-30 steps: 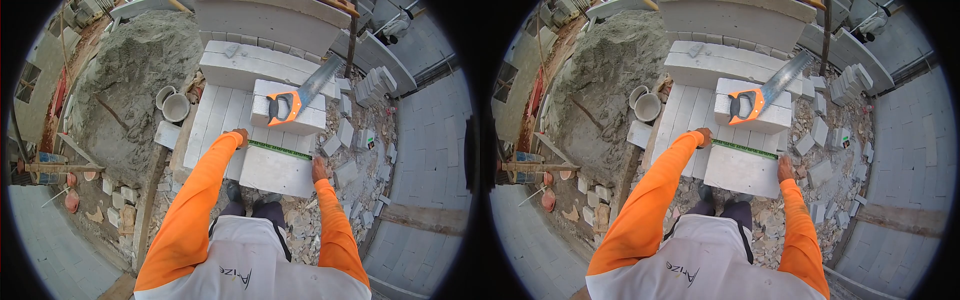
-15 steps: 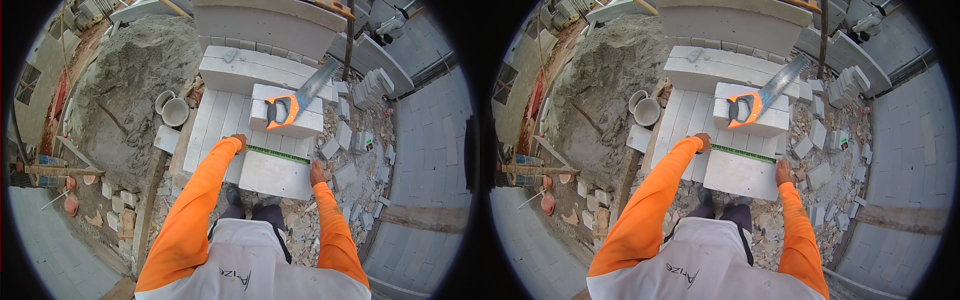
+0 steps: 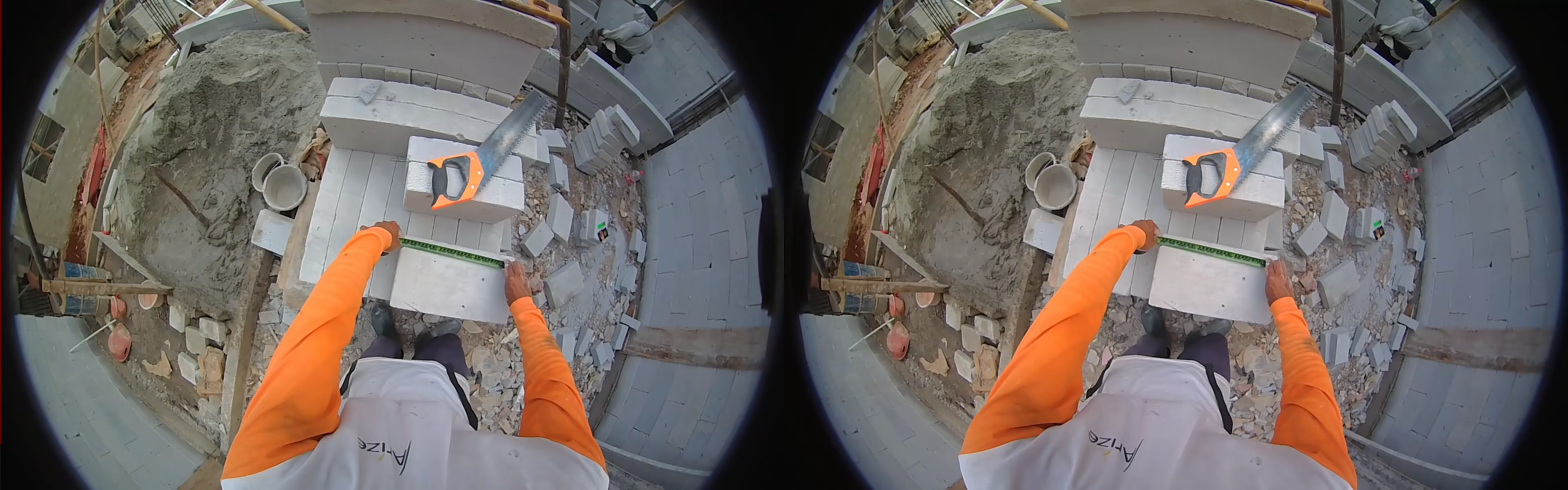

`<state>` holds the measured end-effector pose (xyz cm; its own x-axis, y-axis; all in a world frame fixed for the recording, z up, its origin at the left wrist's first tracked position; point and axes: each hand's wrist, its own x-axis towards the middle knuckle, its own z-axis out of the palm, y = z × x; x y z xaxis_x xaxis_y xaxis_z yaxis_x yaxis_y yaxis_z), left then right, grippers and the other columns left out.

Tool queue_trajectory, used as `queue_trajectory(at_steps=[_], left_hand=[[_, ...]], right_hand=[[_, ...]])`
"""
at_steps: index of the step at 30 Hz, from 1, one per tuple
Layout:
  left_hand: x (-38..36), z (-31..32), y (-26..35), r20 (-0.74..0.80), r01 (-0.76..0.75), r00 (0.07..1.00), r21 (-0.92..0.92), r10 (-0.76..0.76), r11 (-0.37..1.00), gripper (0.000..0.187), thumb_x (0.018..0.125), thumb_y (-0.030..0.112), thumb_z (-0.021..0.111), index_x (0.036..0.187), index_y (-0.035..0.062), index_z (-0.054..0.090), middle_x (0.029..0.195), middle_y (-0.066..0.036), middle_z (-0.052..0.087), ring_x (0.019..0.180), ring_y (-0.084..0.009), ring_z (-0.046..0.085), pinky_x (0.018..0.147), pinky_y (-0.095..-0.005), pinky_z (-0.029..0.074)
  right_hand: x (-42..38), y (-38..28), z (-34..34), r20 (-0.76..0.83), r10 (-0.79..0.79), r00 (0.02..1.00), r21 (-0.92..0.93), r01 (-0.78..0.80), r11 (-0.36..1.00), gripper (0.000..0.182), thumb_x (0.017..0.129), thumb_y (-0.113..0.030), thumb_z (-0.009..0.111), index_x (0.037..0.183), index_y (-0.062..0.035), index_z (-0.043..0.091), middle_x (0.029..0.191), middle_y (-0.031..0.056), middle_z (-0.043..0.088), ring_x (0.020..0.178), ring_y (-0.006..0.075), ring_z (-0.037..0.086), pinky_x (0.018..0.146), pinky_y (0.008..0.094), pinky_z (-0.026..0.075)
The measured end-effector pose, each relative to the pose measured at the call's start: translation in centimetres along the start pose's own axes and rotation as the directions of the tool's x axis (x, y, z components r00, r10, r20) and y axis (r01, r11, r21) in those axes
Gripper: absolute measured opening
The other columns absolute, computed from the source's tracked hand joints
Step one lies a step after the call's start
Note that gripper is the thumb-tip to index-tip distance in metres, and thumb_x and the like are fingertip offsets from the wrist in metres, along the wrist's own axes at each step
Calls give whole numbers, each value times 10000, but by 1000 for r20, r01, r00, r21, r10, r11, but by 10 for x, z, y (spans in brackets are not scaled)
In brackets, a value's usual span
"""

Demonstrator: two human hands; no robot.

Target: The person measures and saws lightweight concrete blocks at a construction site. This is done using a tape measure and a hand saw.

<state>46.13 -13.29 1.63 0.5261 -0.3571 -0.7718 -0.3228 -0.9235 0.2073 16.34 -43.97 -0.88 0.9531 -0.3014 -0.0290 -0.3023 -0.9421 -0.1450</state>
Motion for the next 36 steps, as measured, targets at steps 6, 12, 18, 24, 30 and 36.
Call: queue_trajectory(at_steps=[6,12,18,24,30,36], left_hand=[[-6,4,-1,8,-14,1000,27,13,1000,426,994,365,543,1403,244,555,1458,2,566,1359,-234,523,1106,-580,341],[-7,11,-2,-29,-1,1000,42,2,999,435,977,332,540,1401,240,563,1448,-12,577,1343,-257,540,1081,-587,376],[5,23,-10,13,-34,999,49,33,998,427,968,341,550,1379,230,582,1441,-39,579,1339,-278,540,1085,-600,382],[-10,24,-8,-5,-32,999,27,32,999,396,969,335,553,1351,253,616,1444,-42,575,1337,-275,542,1092,-605,377],[-8,31,-9,7,-29,1000,9,29,1000,380,965,312,553,1333,269,637,1450,-27,574,1352,-268,530,1089,-619,372],[-17,31,-9,4,-46,999,21,46,999,378,965,289,536,1324,255,649,1435,-25,588,1347,-276,533,1079,-639,374]], right_hand=[[-6,-2,-4,-34,-42,999,-23,41,999,350,1006,-130,474,1315,10,560,1167,142,546,1148,330,555,890,432,538],[-11,2,2,-51,-89,995,-36,87,996,347,997,-118,478,1305,16,563,1159,145,548,1143,334,552,898,425,537],[-13,-3,-1,26,-31,999,-13,32,999,358,967,-86,480,1304,9,555,1173,141,532,1165,331,535,912,420,535],[-19,-4,-3,-14,-68,998,13,68,998,362,956,-72,484,1302,10,554,1167,146,531,1157,336,535,923,421,527],[-22,0,2,-24,-99,995,3,99,995,335,985,-93,475,1291,19,554,1147,153,533,1145,338,538,917,429,522],[-27,0,2,-37,-116,993,-12,116,993,334,999,-121,472,1298,3,554,1163,139,529,1151,333,539,909,436,530]])
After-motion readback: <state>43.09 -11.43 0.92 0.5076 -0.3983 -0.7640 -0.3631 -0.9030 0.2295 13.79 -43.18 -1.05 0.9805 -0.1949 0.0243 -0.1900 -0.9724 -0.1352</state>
